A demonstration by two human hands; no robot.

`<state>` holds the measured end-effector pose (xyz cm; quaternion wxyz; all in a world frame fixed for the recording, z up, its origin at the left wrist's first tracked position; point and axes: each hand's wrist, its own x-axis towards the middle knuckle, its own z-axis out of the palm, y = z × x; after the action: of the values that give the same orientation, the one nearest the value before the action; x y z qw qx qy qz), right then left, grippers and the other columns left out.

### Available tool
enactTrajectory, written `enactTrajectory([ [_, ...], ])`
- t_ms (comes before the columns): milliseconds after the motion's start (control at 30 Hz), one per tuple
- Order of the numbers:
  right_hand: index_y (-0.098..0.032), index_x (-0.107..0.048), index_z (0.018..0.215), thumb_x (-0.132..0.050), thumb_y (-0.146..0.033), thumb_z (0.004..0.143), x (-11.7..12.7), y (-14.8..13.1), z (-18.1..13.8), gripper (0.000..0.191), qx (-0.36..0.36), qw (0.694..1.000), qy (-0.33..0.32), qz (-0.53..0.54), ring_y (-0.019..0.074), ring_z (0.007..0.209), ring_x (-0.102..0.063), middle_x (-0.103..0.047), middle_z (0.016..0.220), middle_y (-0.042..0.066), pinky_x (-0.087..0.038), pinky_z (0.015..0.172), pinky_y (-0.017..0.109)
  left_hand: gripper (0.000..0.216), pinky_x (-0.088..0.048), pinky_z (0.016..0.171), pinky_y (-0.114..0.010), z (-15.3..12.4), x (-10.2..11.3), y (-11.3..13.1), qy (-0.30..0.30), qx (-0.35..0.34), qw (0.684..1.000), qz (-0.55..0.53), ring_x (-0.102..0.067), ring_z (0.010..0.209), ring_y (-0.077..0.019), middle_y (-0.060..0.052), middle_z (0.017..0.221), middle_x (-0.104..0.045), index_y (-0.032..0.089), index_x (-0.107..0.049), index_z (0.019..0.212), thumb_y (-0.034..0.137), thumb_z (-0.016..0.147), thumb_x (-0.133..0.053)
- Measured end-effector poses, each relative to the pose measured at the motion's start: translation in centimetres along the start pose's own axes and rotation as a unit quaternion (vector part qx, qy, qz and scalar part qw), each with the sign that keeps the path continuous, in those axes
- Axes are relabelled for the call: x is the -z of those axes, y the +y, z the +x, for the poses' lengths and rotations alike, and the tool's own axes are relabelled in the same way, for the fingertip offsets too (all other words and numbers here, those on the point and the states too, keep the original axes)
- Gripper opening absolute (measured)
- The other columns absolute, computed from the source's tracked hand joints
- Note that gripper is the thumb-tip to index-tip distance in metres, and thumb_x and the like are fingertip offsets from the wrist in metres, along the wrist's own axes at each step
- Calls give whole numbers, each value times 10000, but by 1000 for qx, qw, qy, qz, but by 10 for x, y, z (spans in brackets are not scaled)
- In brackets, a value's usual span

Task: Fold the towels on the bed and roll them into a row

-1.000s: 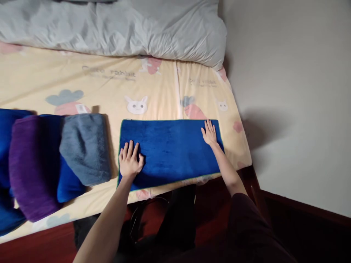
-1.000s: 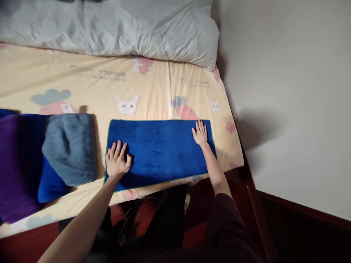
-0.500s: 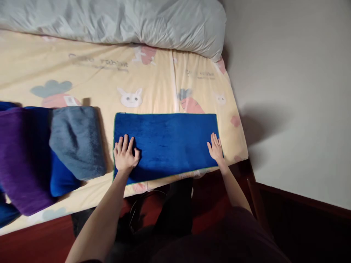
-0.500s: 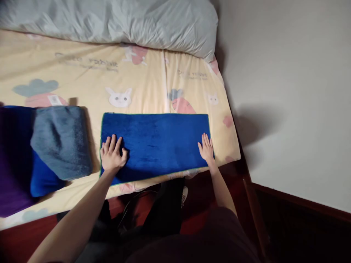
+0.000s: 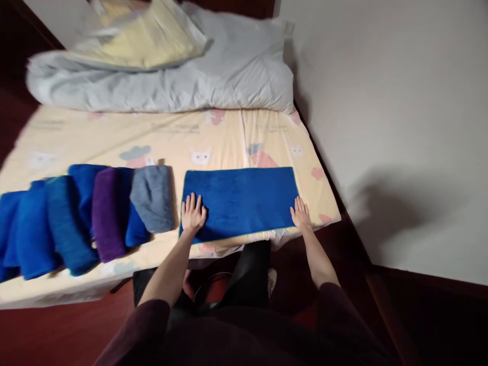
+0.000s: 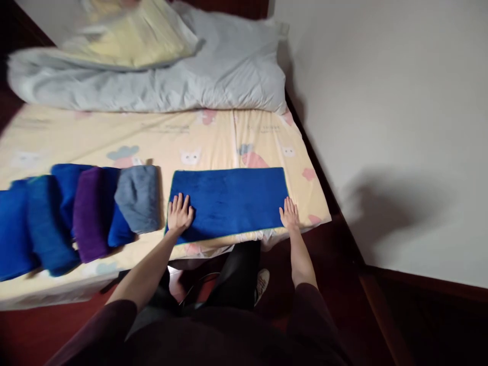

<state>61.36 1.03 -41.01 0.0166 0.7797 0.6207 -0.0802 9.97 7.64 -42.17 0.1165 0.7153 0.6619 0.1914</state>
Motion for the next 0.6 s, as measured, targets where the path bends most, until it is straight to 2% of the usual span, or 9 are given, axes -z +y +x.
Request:
enactTrajectory([
  [133,-87,-166,1678,-149,-461,1064,0,6,-12,719,-9,1000,-4,3,177,1629,-71,-121,1755,76,-16,1319,419,658,-130,1313,-507,-64,10,-13,-1,-27,999,16,-160,1616,-291,-140,1728,-213,104,-396,1610,405,1034,-291],
  [233,-71,-171,1674,-138,-460,1058,-6,18,-33,729,-30,999,8,9,182,1630,-69,-124,1754,88,-21,1315,422,661,-151,1311,-508,-118,15,-28,5,-39,999,21,-170,1615,-274,-138,1728,-214,119,-351,1631,406,1039,-287],
  [300,-65,-187,1670,-135,-444,1053,-9,26,-51,726,-44,999,11,13,190,1629,-73,-152,1749,96,-27,1313,434,669,-149,1310,-525,-144,17,-34,10,-43,999,22,-166,1615,-277,-161,1720,-226,99,-327,1637,400,1041,-279],
  [467,-30,-312,1631,-188,-409,1036,-14,22,-99,716,-63,996,35,50,255,1625,-83,-231,1729,131,-25,1308,486,684,-159,1304,-546,-175,15,-35,26,-32,999,21,-161,1613,-286,-216,1696,-265,39,-290,1634,388,1048,-247],
  [533,-27,-381,1598,-244,-402,1024,-18,7,-119,699,-76,991,71,88,283,1615,-108,-274,1713,160,-47,1303,503,692,-151,1303,-555,-182,13,-32,29,-24,999,17,-155,1614,-288,-221,1696,-261,40,-277,1638,399,1047,-252],
  [600,-46,-463,1548,-298,-400,1013,-24,-17,-138,662,-92,976,121,154,294,1587,-189,-342,1678,185,-128,1292,495,699,-143,1302,-561,-187,12,-30,28,-13,999,12,-160,1613,-292,-226,1696,-260,42,-278,1638,411,1045,-255],
])
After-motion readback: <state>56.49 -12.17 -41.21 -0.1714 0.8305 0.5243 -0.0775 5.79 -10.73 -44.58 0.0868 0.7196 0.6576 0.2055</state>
